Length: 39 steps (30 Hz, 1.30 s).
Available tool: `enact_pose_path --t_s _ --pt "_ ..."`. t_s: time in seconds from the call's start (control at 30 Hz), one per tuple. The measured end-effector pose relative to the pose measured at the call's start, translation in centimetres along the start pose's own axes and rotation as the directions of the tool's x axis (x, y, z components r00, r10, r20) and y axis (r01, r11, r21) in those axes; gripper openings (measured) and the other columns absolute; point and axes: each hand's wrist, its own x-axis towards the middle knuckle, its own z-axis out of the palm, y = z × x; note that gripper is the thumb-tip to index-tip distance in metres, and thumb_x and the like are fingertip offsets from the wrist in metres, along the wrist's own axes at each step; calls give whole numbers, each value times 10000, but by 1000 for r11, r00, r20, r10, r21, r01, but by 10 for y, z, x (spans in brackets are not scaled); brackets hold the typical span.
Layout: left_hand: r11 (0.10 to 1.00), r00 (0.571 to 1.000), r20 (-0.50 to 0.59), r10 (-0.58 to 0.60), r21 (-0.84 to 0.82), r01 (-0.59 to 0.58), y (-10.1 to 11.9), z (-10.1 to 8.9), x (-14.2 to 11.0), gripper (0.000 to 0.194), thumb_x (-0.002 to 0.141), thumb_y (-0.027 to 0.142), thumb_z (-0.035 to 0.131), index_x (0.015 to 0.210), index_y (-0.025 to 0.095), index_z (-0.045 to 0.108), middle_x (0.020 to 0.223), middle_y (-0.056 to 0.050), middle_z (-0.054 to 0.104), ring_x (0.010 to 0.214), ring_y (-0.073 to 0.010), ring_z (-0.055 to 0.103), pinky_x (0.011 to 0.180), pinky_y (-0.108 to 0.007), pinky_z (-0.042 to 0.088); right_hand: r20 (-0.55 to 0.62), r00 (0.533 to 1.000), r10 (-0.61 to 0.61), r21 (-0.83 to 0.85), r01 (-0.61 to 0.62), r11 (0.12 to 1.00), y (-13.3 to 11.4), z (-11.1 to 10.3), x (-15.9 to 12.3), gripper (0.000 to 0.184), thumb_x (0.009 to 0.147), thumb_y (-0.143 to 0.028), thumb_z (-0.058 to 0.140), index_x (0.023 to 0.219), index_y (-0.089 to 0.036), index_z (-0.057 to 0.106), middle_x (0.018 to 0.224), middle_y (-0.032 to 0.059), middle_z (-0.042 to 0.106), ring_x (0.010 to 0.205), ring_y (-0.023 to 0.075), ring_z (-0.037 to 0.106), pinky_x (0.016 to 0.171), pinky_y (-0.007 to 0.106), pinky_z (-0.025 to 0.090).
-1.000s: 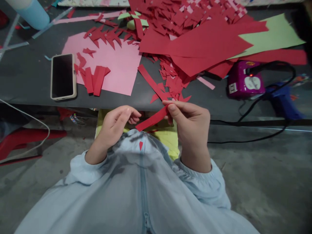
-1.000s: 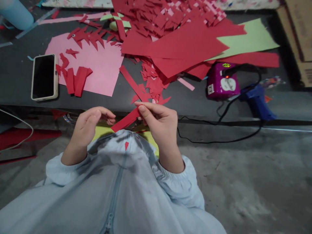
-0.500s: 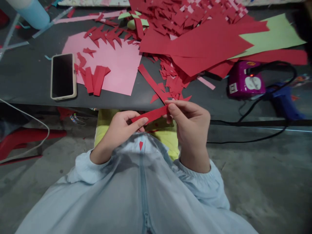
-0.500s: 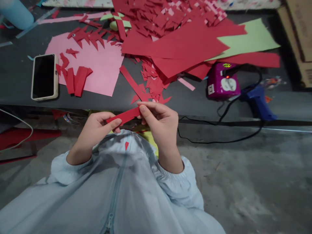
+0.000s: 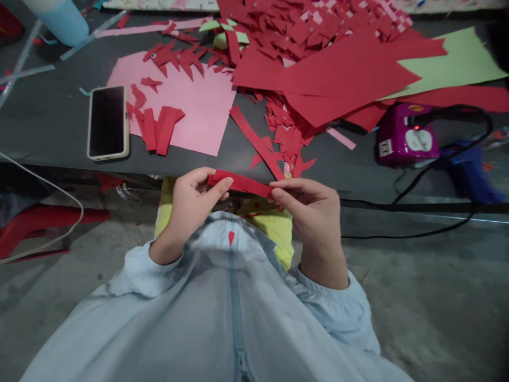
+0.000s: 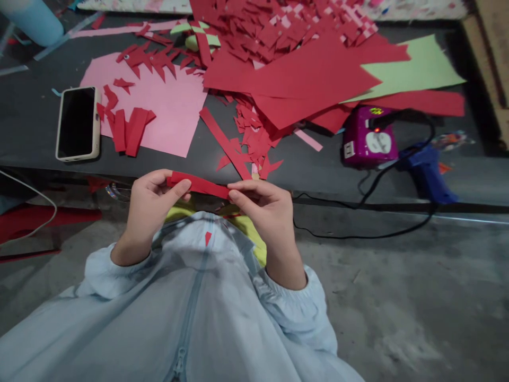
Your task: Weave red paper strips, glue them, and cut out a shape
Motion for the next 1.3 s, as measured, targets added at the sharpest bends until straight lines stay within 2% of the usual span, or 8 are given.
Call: enact_pose_path --t_s 0.2,0.4,0.57,0.8,1.1,1.3 --pt "999 998 49 -32 -34 34 2 0 -1 309 705 414 828 777 146 694 690 6 684 559 -80 622 571 -196 562 97 995 -13 10 12 1000 -1 -7 0 69 698 -231 828 745 -244 780 692 -4 742 543 108 640 449 204 517" --pt "996 994 88 -71 -38 75 2 0 -3 288 741 390 806 809 128 707 641 -2 686 548 -95 645 551 -195 556 190 981 29 -37 -22 999 -8 -2 1 131 658 -279 849 753 -229 775 692 8 749 531 126 649 436 218 518" --pt "996 990 112 -90 -16 92 1 0 -3 317 733 414 815 839 127 731 689 -29 726 595 -117 682 590 -210 580 170 984 52 -112 -33 993 -11 4 4 73 698 -271 800 701 -209 761 671 15 749 527 125 645 456 224 530" --pt "995 989 115 -97 -17 99 -4 -2 -3 309 767 427 784 858 134 749 761 -50 757 638 -127 705 616 -218 590 134 988 73 -125 -56 991 -11 8 5 60 693 -255 783 675 -202 760 575 -3 695 501 111 606 458 216 499" --pt "994 989 99 -109 12 108 -2 -2 -4 379 767 513 767 800 137 744 670 -40 727 585 -123 676 584 -223 575 152 981 120 -111 -104 988 -10 10 4 101 698 -277 781 674 -187 743 582 3 686 500 105 589 471 223 493" --pt "994 991 89 -101 38 98 1 -2 -3 391 756 520 771 720 134 721 638 -34 710 549 -109 651 550 -204 548 173 980 101 -112 -82 990 -11 10 2 117 699 -291 787 674 -188 737 607 19 711 515 122 613 480 235 511"
